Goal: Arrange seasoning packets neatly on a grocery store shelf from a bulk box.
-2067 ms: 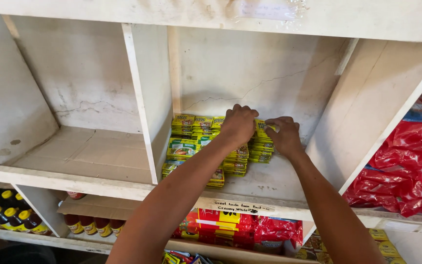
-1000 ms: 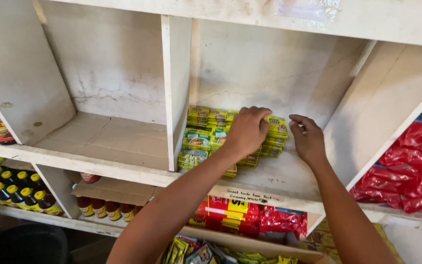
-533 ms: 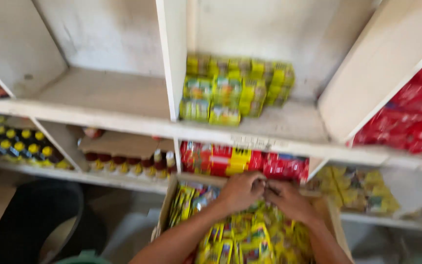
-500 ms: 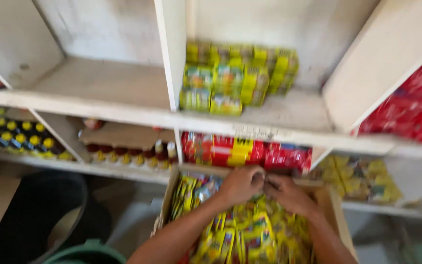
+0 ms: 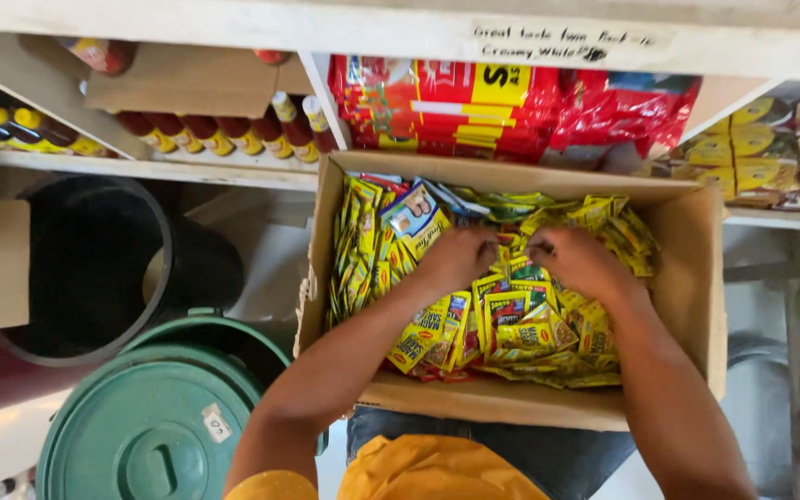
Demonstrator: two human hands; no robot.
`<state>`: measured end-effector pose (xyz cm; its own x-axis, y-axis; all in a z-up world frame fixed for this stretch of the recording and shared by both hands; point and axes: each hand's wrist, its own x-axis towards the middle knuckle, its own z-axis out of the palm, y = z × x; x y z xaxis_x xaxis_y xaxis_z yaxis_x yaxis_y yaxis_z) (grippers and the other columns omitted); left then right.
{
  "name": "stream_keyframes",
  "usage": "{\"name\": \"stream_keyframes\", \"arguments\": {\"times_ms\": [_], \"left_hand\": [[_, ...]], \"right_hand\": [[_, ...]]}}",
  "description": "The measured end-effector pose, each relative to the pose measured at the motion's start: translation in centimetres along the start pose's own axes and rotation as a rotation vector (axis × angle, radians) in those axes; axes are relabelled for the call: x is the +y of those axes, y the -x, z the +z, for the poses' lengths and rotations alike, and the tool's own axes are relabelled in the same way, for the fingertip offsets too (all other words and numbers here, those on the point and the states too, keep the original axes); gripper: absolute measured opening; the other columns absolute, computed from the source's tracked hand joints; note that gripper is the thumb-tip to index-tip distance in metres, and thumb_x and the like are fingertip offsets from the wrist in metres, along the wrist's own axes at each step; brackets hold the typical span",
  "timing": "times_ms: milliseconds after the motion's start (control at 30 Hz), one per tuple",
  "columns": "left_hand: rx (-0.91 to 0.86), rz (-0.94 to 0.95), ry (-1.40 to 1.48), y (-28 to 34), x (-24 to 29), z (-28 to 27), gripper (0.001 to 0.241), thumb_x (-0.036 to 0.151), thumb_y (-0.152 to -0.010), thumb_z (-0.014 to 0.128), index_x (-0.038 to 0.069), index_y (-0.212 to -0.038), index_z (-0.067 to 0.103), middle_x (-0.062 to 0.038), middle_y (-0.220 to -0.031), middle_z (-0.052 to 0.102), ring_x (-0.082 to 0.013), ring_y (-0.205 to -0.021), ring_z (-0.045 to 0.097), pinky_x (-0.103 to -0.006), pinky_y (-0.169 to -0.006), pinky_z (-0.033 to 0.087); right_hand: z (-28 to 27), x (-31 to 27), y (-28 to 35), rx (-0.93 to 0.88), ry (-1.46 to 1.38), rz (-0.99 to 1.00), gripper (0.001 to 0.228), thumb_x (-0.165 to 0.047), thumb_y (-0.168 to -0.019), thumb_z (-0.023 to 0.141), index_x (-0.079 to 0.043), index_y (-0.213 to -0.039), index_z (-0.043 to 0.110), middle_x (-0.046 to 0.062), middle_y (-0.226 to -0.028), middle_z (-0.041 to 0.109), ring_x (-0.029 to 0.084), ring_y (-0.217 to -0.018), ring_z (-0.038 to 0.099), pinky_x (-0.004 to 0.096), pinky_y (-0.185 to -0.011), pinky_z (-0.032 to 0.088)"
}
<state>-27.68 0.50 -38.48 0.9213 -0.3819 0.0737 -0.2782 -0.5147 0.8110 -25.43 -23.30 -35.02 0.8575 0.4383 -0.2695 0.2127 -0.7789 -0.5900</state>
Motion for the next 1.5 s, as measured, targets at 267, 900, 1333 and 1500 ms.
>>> {"name": "stream_keyframes", "arguments": {"times_ms": [267,900,1333,1500], "left_hand": [[-0.119,0.084,-0.209,0.5,-0.9,-1.3,0.024,0.019,-0.079,0.071,0.009,-0.102,0.073,-0.013,-0.106,0.069,-0.0345,-0.106,0.066,-0.0455,-0.092,0.052],[-0.082,0.08,-0.219,0.9,1.8,-1.2,0.025,0.025,-0.09,0.067,0.007,-0.107,0.072,-0.015,-0.106,0.069,-0.0358,-0.103,0.066,-0.048,-0.087,0.055],[-0.097,-0.29,0.505,0.3,1.8,1.6,0.053,0.037,-0.09,0.075,0.005,-0.129,0.058,-0.008,-0.097,0.076,-0.0193,-0.084,0.072,-0.0339,-0.076,0.059],[-0.175,-0.445,1.143,0.5,-1.0,4.6,0.036,0.024,-0.092,0.078,0.001,-0.119,0.07,-0.004,-0.1,0.072,-0.0121,-0.085,0.069,-0.0296,-0.076,0.061]], "right_hand": [[0.9,0.9,-0.5,0.041,0.028,-0.053,0.02,-0.018,-0.086,0.07,-0.007,-0.103,0.074,0.016,-0.095,0.075,0.033,-0.087,0.073,0.043,-0.078,0.056],[-4.1,1.0,1.9,-0.254,0.057,0.463,0.049,-0.027,-0.079,0.079,-0.006,-0.12,0.062,0.019,-0.097,0.075,0.035,-0.086,0.073,0.048,-0.074,0.061],[-3.9,0.1,2.4,0.079,-0.355,0.068,0.027,-0.028,-0.097,0.068,-0.001,-0.1,0.071,0.01,-0.081,0.075,0.015,-0.076,0.065,0.033,-0.07,0.053],[-2.1,-1.1,1.4,-0.102,-0.475,0.152,0.027,-0.028,-0.093,0.069,-0.002,-0.1,0.071,0.003,-0.079,0.072,0.011,-0.071,0.064,0.03,-0.062,0.055]]}}
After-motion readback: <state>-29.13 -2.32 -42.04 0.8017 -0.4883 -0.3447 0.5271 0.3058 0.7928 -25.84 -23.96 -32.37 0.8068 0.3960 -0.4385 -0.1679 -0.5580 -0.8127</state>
